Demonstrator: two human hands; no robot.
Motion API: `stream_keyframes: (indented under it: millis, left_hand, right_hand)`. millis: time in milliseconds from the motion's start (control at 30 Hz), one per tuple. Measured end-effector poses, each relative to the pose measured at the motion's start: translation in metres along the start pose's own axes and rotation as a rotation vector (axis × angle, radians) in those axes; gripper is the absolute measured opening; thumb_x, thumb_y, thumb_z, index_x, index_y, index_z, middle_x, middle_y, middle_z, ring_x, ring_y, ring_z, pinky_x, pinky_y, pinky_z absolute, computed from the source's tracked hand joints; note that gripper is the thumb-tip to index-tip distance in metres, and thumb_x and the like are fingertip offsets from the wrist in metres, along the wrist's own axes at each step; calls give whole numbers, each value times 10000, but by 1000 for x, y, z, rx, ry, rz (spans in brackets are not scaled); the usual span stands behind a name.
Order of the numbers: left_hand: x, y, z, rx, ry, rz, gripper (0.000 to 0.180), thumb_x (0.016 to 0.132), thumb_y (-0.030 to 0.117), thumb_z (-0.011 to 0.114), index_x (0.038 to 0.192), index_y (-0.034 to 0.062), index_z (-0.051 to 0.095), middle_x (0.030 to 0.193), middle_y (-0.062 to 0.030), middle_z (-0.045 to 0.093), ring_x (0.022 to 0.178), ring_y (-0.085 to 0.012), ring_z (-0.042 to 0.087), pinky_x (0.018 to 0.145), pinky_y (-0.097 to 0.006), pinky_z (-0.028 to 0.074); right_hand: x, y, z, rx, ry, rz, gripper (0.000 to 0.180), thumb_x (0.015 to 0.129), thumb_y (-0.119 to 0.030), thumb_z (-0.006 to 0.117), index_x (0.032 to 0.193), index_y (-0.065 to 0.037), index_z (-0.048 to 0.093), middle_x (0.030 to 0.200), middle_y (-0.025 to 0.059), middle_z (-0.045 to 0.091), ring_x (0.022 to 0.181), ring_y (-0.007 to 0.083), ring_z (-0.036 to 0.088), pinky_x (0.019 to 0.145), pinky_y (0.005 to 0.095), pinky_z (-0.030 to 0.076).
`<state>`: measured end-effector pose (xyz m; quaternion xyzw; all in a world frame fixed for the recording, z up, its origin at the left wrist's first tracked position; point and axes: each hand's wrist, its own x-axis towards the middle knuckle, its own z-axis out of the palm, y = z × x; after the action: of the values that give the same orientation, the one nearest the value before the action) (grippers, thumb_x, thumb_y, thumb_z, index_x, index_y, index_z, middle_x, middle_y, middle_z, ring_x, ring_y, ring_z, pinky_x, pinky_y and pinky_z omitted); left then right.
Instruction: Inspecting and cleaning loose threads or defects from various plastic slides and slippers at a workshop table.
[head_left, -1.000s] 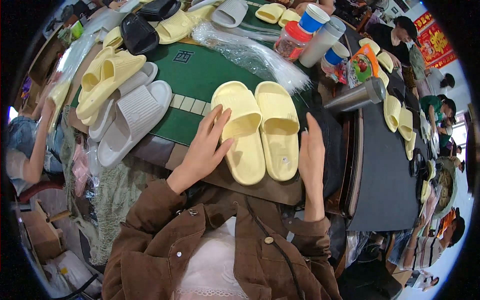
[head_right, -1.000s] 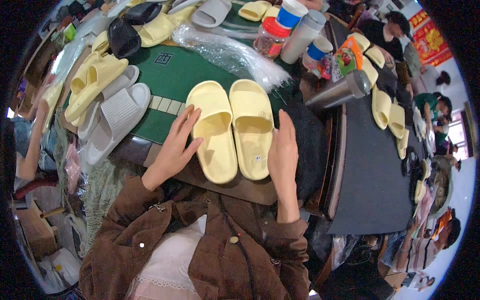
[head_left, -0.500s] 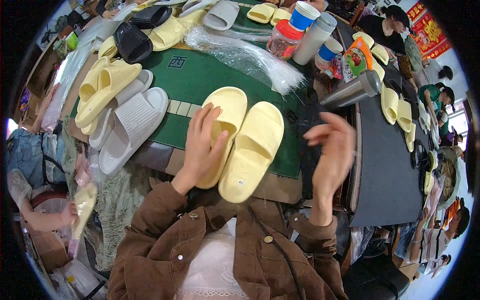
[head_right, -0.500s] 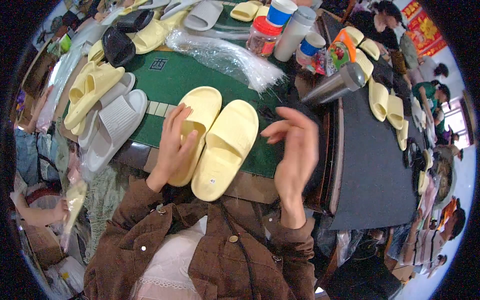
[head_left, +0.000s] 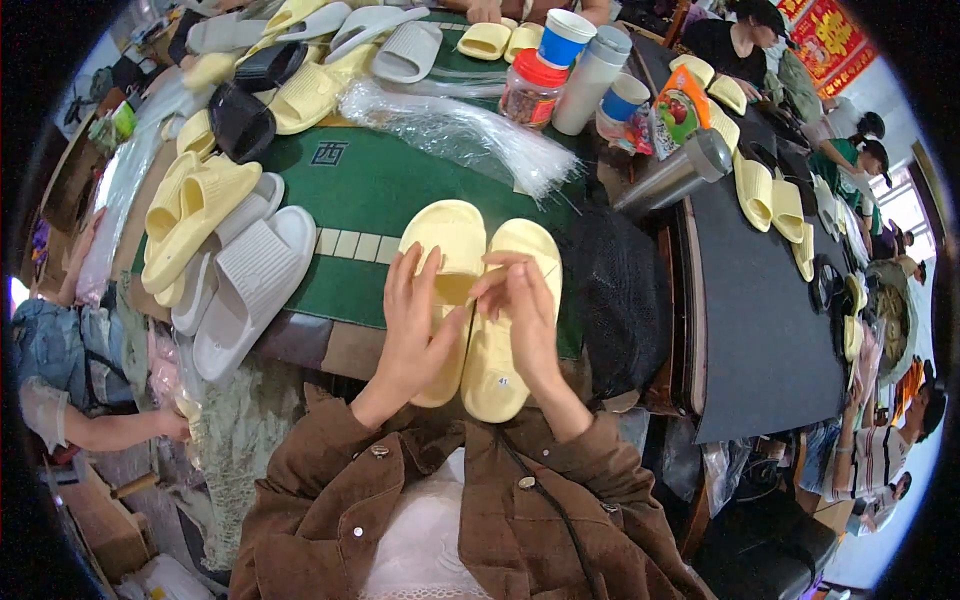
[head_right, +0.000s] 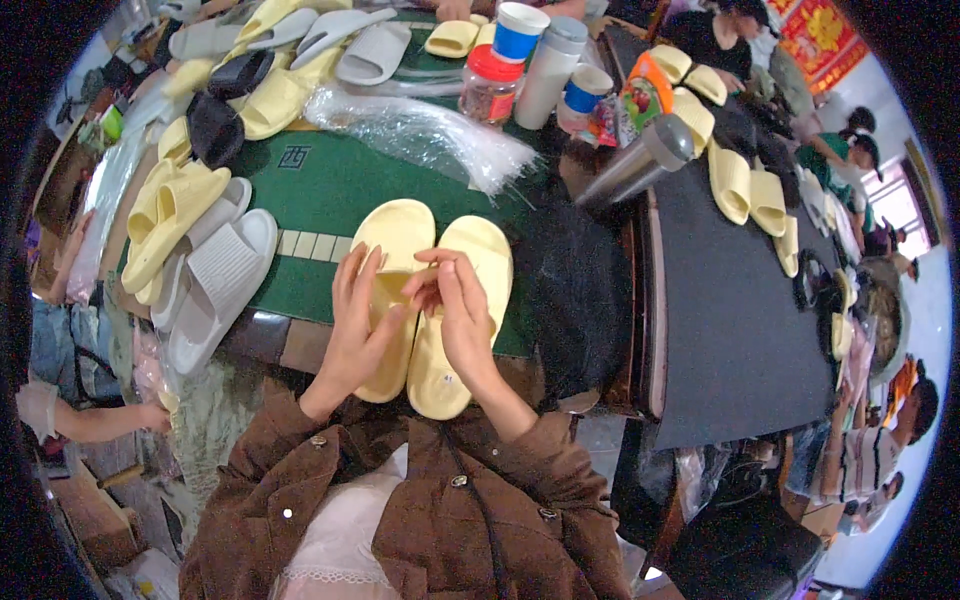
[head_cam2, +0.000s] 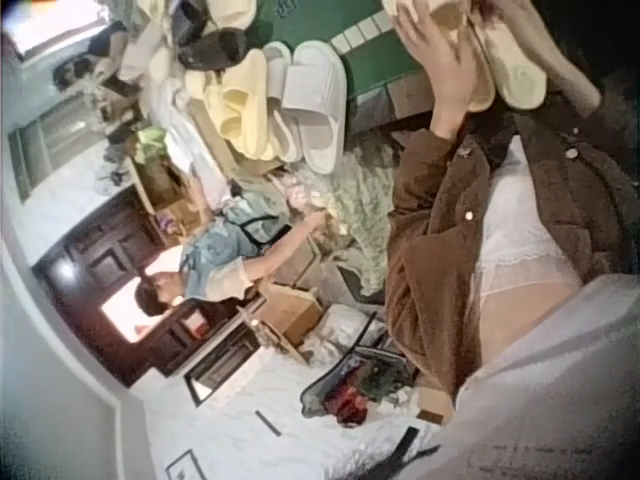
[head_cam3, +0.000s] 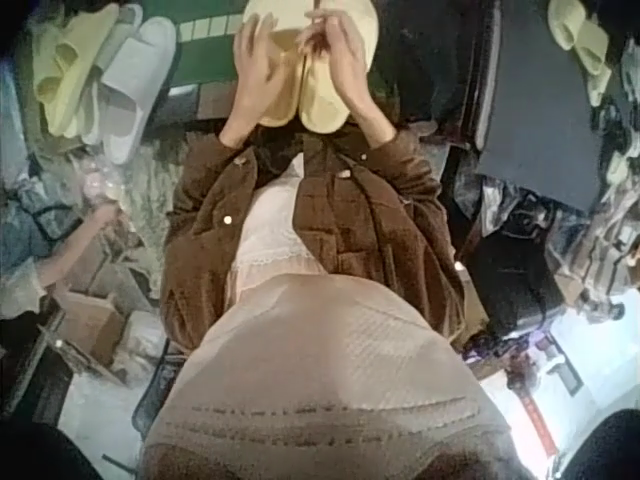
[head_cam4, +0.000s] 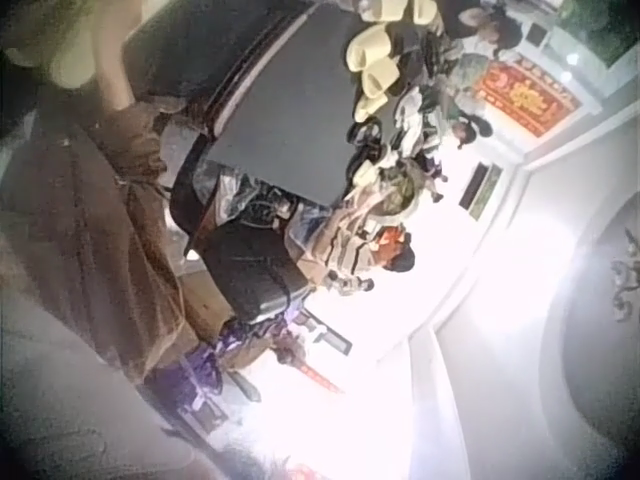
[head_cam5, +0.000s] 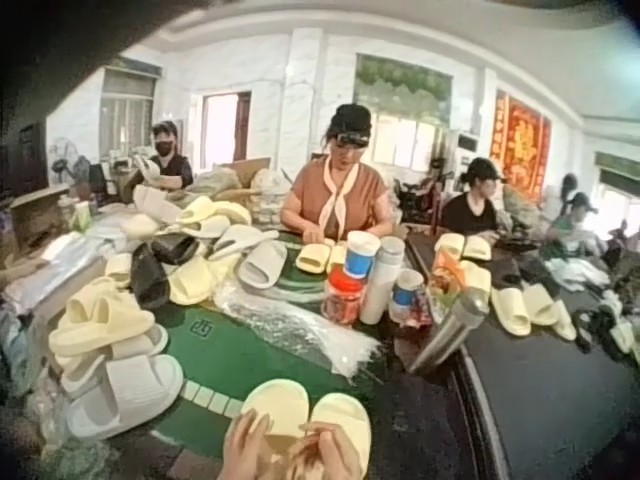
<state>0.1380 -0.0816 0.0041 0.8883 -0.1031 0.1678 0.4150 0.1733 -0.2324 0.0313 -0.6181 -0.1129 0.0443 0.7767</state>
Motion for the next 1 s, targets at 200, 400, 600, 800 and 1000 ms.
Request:
stream_keyframes:
  millis: [200,400,600,800,1000]
  left_hand:
    - [9,8,-5,45,36,123,664,817,85,567,1428,88,309,1378,-184,363,1306,-393,293,1083,-517,195]
    - [25,7,-3,385,-54,326,497,776,50,576,1259,166,562,1253,-76,499,1218,-298,417,1047,-495,253]
    - [26,1,12,316,42,315,413,775,74,601,1180,152,607,1245,-35,528,1204,-274,432,1021,-466,280]
    - [26,2,13,311,34,309,430,772,72,609,1195,152,594,1254,-34,534,1201,-271,442,1035,-456,277]
    - [27,-2,11,232,72,278,439,765,48,616,1200,95,575,1241,-51,554,1201,-264,462,1040,-432,287]
  right_hand:
    - [-16,24,-4,-76,-67,29,299,1032,-231,308,1115,-32,515,743,21,574,612,56,495,564,191,382]
    - [-21,24,-4,0,40,-53,304,1031,-272,310,1067,-52,518,714,5,557,591,42,461,547,178,353]
    - [-23,28,-11,48,63,-81,296,1032,-262,312,1058,-49,516,712,5,544,596,55,454,557,193,360]
    - [-22,28,-11,86,16,-83,236,1013,-196,374,1094,-24,514,784,14,553,679,69,485,637,202,402]
    - [-21,34,-7,-5,-160,-279,548,653,176,323,1148,6,486,1205,118,433,1115,218,505,1007,311,377]
